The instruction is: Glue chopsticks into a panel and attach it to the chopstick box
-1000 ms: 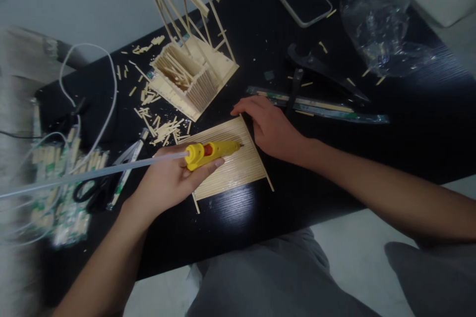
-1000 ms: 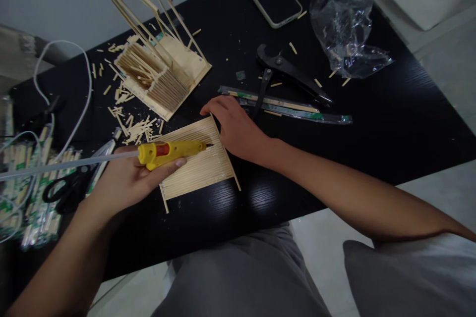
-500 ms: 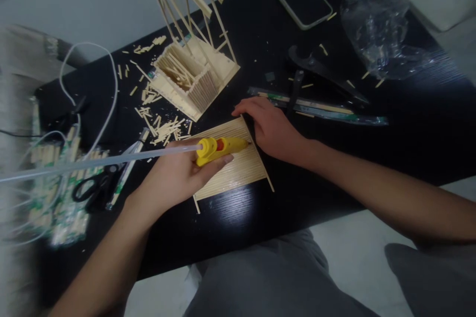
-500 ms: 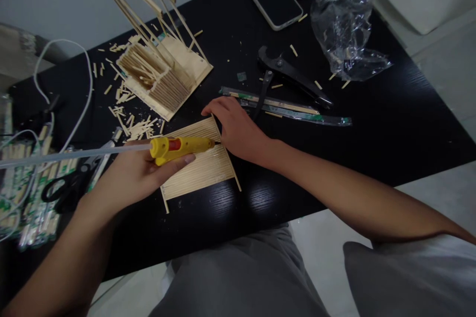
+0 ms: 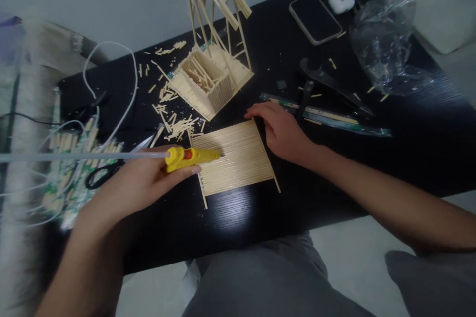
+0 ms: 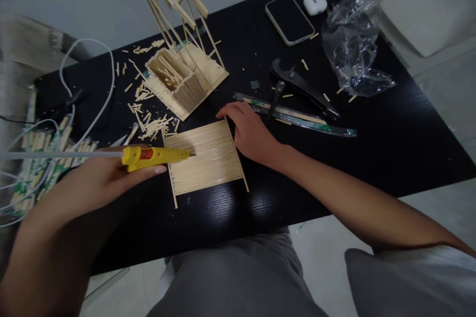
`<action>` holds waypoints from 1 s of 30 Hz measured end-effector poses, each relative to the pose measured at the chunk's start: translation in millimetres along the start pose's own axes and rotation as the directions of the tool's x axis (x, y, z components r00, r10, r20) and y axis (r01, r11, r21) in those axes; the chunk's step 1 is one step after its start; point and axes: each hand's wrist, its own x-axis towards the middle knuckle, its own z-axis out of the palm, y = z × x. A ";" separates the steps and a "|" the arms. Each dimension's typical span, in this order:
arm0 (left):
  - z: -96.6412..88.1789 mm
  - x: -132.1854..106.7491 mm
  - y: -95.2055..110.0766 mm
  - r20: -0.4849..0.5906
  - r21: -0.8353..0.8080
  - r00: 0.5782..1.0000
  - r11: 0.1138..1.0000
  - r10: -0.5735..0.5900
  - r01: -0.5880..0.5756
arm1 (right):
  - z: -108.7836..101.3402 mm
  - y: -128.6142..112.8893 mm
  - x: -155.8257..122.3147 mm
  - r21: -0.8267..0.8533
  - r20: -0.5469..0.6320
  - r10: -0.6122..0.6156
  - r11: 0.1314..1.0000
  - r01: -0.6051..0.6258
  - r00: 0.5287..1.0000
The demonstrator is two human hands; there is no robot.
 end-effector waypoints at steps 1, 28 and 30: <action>-2.8 -6.1 -4.9 0.022 0.020 1.000 1.000 -0.013 0.013 | 0.1 0.1 -0.1 -0.001 0.000 -0.004 1.000 0.004 1.000; 1.2 -43.8 -38.0 -0.163 -0.039 0.966 0.980 -0.199 0.195 | -0.9 -0.5 -1.4 -0.039 -0.007 -0.010 0.999 0.009 1.000; 1.0 -44.4 -38.6 -0.156 -0.012 0.969 0.981 -0.191 0.191 | -1.0 -0.8 -1.3 -0.042 -0.003 -0.013 0.999 0.013 1.000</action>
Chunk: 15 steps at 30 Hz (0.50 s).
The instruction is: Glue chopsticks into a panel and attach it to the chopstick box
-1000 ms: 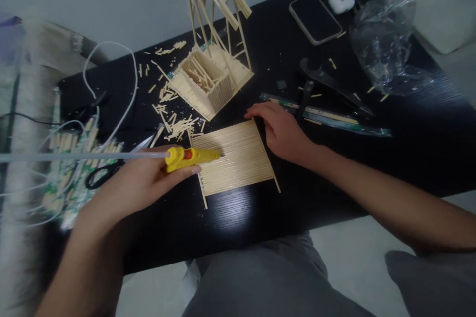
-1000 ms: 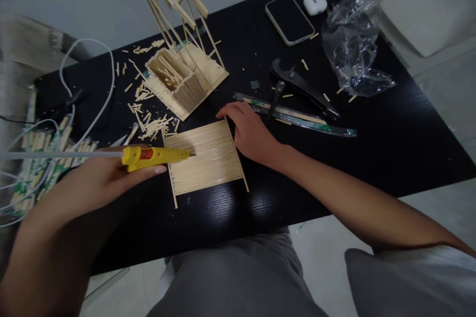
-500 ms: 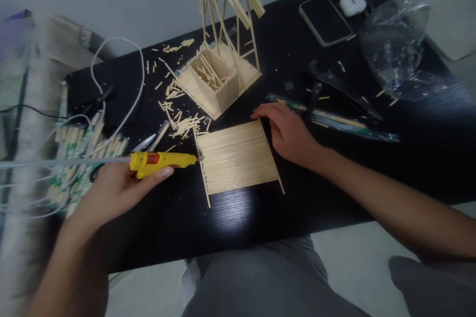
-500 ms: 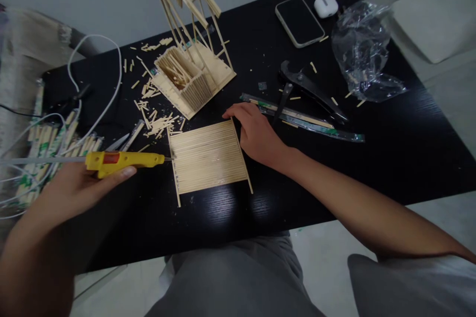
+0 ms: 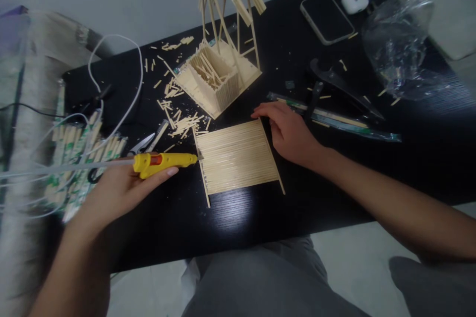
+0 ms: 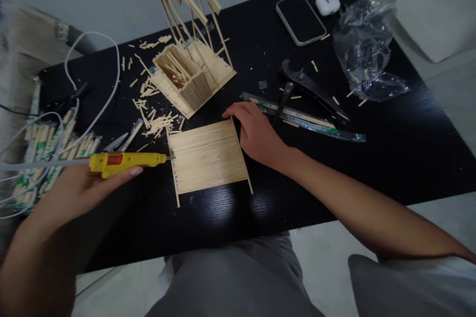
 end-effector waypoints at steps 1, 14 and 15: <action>0.0 -0.2 -0.4 -0.002 0.022 1.000 1.000 0.007 -0.007 | -0.1 -0.1 0.1 -0.002 0.001 -0.002 1.000 0.002 1.000; 5.3 5.2 -1.2 -0.012 0.040 0.998 0.997 0.070 -0.069 | 1.2 0.1 -0.4 0.015 -0.003 0.011 1.000 -0.011 1.000; 6.0 5.7 -1.1 -0.012 0.040 0.998 0.997 0.068 -0.067 | 1.2 0.0 -0.3 0.014 -0.002 0.010 1.000 -0.010 1.000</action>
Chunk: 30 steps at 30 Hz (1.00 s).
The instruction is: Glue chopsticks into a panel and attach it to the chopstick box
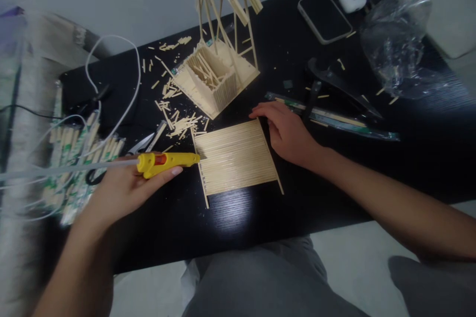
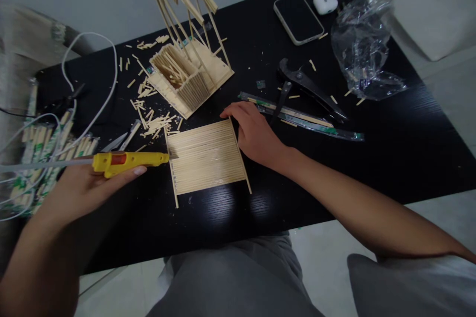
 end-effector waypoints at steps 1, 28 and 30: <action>0.7 0.6 0.8 0.000 -0.001 1.000 1.000 -0.001 0.001 | 0.0 -0.1 0.1 -0.003 0.001 -0.002 1.000 0.002 1.000; 16.6 13.3 31.1 0.056 -0.192 0.994 0.976 -0.091 0.100 | 0.8 0.0 0.5 -0.005 -0.008 -0.026 1.000 0.026 1.000; 17.5 13.3 29.5 0.065 -0.193 0.994 0.977 -0.083 0.094 | 0.8 0.1 0.4 -0.008 -0.007 -0.024 1.000 0.024 1.000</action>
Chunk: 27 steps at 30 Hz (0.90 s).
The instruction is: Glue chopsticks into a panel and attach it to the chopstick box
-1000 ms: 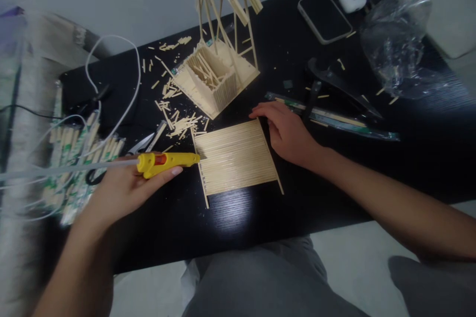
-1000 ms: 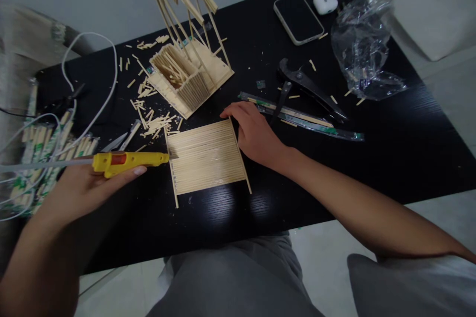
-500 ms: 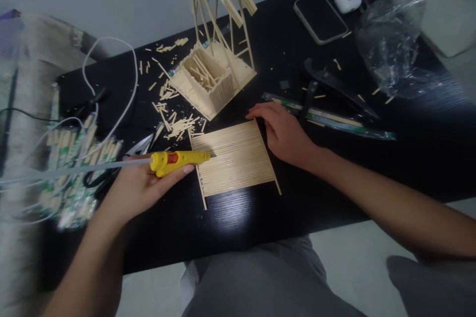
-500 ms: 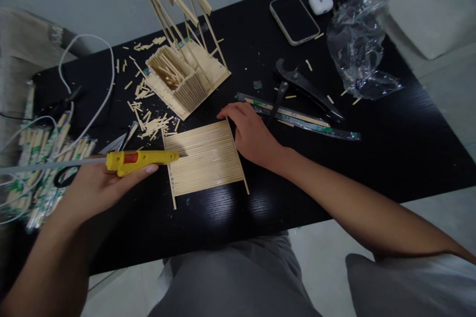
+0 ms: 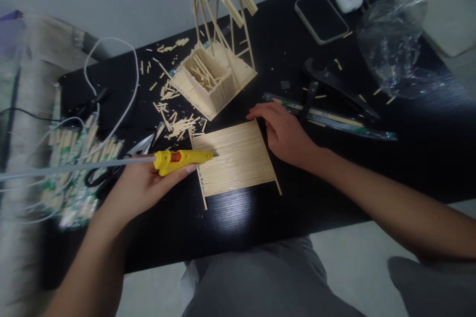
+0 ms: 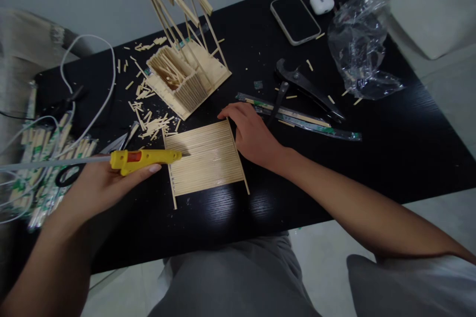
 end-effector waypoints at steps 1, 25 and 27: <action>0.4 0.2 -1.1 0.006 0.008 1.000 1.000 0.005 -0.005 | 0.0 0.1 -0.1 -0.001 0.000 0.001 1.000 -0.001 1.000; 8.6 6.4 5.5 0.047 0.038 0.998 0.999 -0.038 0.037 | -0.7 0.0 0.4 0.016 0.002 -0.004 1.000 0.004 1.000; 9.6 5.9 2.5 0.052 0.014 0.997 0.998 -0.061 0.061 | -0.5 0.0 0.3 0.016 -0.001 -0.006 1.000 0.006 1.000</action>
